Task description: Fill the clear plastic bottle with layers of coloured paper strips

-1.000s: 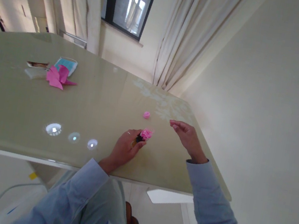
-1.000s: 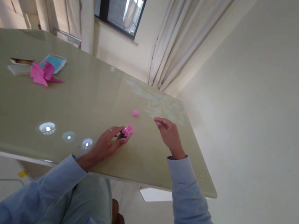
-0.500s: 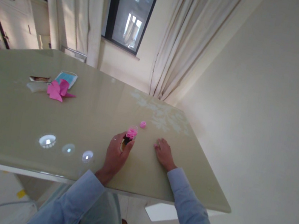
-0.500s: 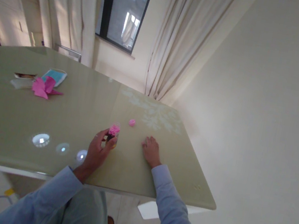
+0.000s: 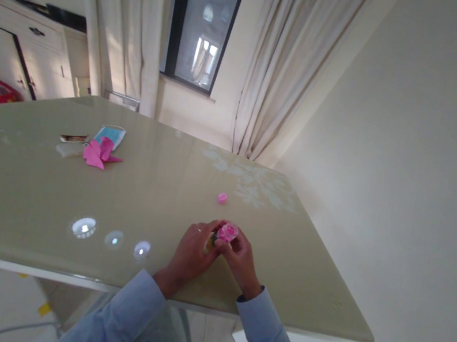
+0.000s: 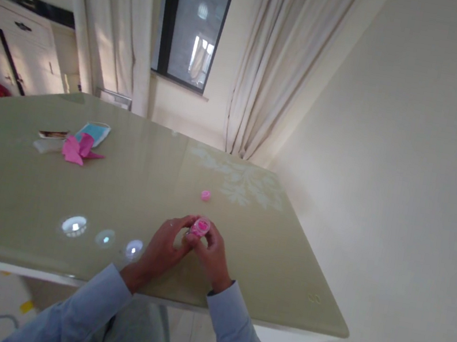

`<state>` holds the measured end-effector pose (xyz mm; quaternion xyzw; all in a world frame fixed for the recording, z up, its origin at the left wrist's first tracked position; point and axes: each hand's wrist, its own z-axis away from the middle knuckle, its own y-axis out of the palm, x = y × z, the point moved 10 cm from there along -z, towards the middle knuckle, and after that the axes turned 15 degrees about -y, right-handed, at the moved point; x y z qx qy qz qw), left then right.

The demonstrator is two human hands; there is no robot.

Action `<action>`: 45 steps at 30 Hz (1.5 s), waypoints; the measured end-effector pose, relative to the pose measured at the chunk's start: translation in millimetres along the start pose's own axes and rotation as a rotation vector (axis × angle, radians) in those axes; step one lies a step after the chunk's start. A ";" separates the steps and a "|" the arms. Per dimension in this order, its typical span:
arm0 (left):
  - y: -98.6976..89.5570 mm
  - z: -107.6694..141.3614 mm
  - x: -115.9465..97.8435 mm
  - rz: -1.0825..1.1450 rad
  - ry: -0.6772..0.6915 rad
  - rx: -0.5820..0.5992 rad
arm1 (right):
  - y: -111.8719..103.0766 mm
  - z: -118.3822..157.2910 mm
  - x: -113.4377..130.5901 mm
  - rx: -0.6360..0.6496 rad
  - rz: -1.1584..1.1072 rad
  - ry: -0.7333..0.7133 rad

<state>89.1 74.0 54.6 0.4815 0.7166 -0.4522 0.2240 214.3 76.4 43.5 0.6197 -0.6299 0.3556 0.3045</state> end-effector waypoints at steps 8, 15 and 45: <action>1.3 -47.0 -0.5 -0.102 0.062 0.082 | -85.9 3.3 6.7 -0.330 0.072 -0.028; 30.4 -121.9 75.3 -0.344 -0.311 0.238 | -154.0 27.6 -11.0 -0.539 0.219 0.001; 64.6 -85.2 -61.5 0.316 -0.059 0.476 | -120.4 20.1 1.0 -0.348 0.094 -0.007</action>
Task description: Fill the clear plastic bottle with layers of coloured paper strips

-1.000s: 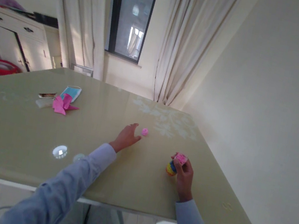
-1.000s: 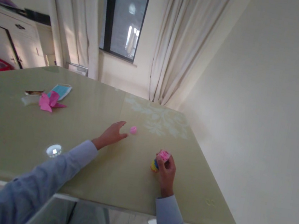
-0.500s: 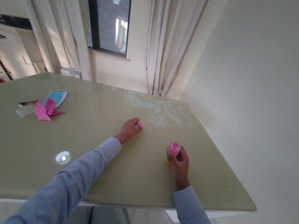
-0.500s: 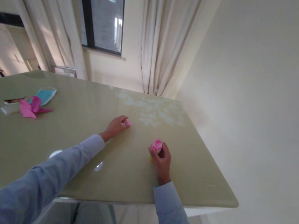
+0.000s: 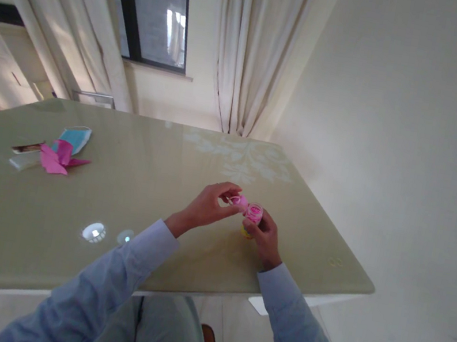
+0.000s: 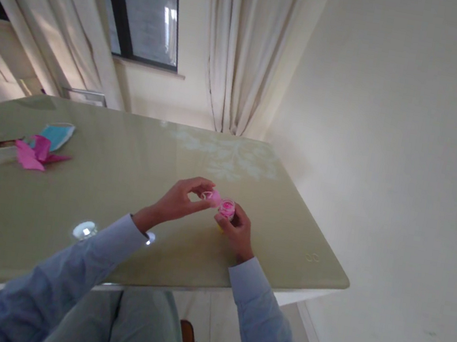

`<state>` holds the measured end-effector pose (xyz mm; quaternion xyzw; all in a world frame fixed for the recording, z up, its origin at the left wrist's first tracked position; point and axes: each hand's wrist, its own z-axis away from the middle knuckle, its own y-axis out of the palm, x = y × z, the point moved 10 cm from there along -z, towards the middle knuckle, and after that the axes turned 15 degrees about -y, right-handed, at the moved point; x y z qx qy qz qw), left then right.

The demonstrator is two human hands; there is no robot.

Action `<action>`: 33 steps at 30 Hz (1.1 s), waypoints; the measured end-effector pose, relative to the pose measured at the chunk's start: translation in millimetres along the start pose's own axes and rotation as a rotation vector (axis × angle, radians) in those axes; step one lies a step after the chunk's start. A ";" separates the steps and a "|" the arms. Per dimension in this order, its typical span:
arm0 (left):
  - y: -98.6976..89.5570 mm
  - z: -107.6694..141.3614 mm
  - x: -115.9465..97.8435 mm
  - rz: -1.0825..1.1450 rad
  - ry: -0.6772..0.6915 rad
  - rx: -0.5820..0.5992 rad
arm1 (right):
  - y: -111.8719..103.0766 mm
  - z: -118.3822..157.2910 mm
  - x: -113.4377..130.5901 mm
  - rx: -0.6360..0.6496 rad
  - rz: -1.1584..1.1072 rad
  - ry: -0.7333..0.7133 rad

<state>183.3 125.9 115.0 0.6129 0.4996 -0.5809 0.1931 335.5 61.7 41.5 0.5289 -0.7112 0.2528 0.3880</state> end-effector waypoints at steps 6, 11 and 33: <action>-1.6 4.3 10.6 0.180 -0.128 0.031 | 2.9 1.7 -6.0 0.035 -0.024 0.026; -5.9 7.0 26.0 0.606 -0.357 0.066 | 10.4 5.1 -7.3 0.097 -0.038 0.048; -24.2 55.6 6.0 0.309 -0.262 -0.273 | 19.5 7.6 -10.8 0.172 -0.025 0.054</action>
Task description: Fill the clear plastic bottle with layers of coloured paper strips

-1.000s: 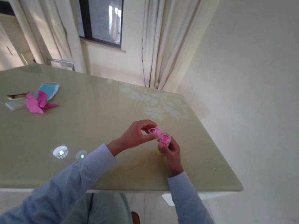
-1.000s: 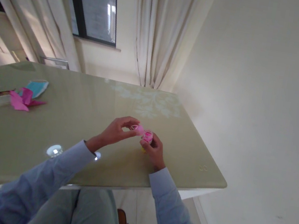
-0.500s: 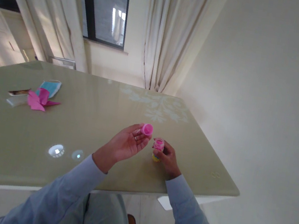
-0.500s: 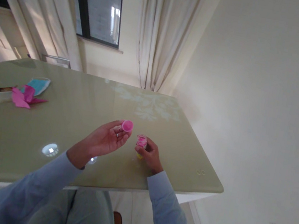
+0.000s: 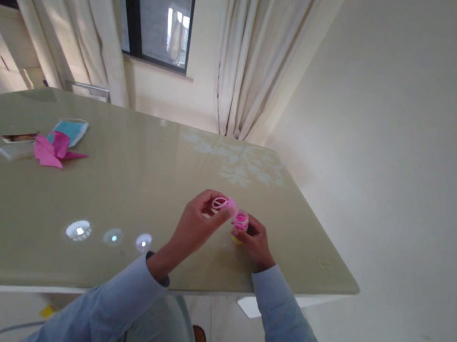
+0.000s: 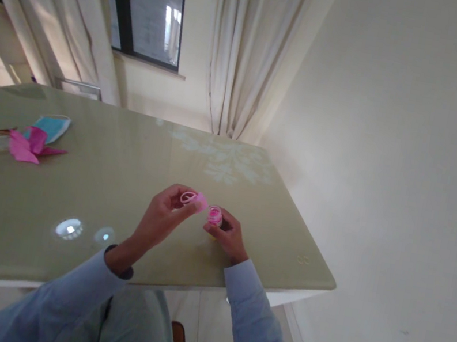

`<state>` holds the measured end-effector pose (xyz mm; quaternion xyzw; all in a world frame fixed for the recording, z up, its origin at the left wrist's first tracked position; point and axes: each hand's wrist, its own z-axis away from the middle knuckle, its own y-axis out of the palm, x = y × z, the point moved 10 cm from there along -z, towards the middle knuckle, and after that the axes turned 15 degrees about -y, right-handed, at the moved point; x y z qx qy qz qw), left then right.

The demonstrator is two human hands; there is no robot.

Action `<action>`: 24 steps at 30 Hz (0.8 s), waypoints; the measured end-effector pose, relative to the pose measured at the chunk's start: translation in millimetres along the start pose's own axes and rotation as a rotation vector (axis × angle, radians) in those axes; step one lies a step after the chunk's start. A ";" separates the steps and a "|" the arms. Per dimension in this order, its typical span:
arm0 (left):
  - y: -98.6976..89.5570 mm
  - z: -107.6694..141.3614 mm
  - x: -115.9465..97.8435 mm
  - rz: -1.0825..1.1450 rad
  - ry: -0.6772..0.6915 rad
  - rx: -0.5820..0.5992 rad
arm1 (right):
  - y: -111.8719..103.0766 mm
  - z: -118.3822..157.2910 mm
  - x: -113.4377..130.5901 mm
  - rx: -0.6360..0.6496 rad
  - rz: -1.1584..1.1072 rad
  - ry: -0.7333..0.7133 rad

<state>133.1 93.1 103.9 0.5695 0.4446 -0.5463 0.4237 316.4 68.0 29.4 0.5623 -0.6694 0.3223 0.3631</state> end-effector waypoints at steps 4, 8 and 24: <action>17.3 7.1 -11.9 -0.182 0.156 -0.009 | 6.5 -0.9 6.0 0.038 -0.019 -0.008; 30.9 6.5 -7.2 -0.242 0.193 0.023 | 9.6 -2.1 12.1 0.058 -0.039 -0.032; 38.6 6.1 -7.2 -0.261 0.223 0.128 | 8.6 4.0 7.6 0.046 -0.097 0.007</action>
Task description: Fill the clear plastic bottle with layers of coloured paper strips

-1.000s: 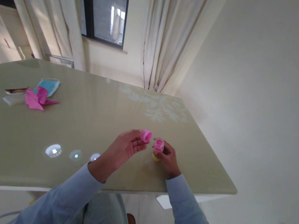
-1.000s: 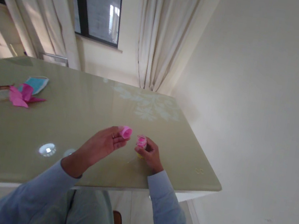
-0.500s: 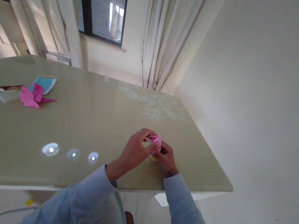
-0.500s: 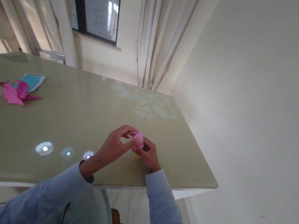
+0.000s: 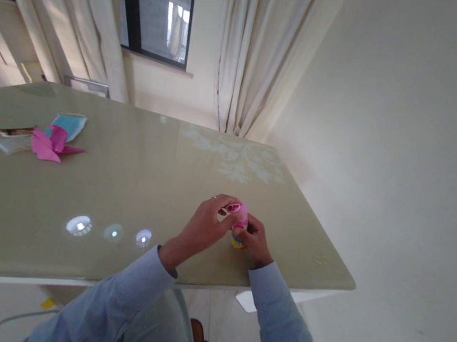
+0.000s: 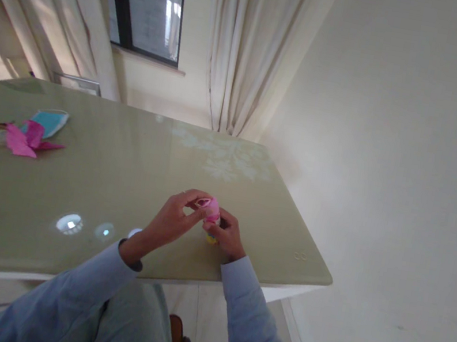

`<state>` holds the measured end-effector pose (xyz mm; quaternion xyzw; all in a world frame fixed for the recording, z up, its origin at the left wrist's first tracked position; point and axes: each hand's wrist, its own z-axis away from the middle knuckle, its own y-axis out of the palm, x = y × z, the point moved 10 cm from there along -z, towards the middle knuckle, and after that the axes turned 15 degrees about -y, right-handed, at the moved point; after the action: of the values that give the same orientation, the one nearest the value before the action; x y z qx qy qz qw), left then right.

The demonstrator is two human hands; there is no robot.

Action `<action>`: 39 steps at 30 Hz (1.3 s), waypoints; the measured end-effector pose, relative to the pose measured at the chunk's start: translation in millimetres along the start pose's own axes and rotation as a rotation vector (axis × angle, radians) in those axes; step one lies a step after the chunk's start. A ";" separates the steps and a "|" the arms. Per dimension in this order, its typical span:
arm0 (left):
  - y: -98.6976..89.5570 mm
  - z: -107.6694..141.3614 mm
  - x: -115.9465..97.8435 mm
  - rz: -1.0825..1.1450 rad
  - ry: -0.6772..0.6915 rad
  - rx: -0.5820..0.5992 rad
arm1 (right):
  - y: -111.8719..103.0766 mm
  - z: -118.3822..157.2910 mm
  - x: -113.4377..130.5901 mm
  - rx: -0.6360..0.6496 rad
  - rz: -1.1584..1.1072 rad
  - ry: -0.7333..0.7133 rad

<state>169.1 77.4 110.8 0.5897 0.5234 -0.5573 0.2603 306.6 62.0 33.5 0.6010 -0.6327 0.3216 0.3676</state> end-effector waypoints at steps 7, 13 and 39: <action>-5.9 0.5 3.4 0.068 -0.007 -0.074 | 4.4 -0.1 2.0 0.010 -0.051 0.004; -3.1 -1.9 6.9 0.075 -0.039 -0.047 | 5.2 -0.4 2.3 0.016 -0.060 0.002; 6.9 11.5 10.7 0.083 -0.018 -0.038 | 4.3 5.5 -0.5 -0.006 -0.058 0.033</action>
<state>169.0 68.4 96.1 0.6010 0.5065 -0.5412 0.2988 301.9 58.0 30.4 0.6125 -0.6099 0.3187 0.3890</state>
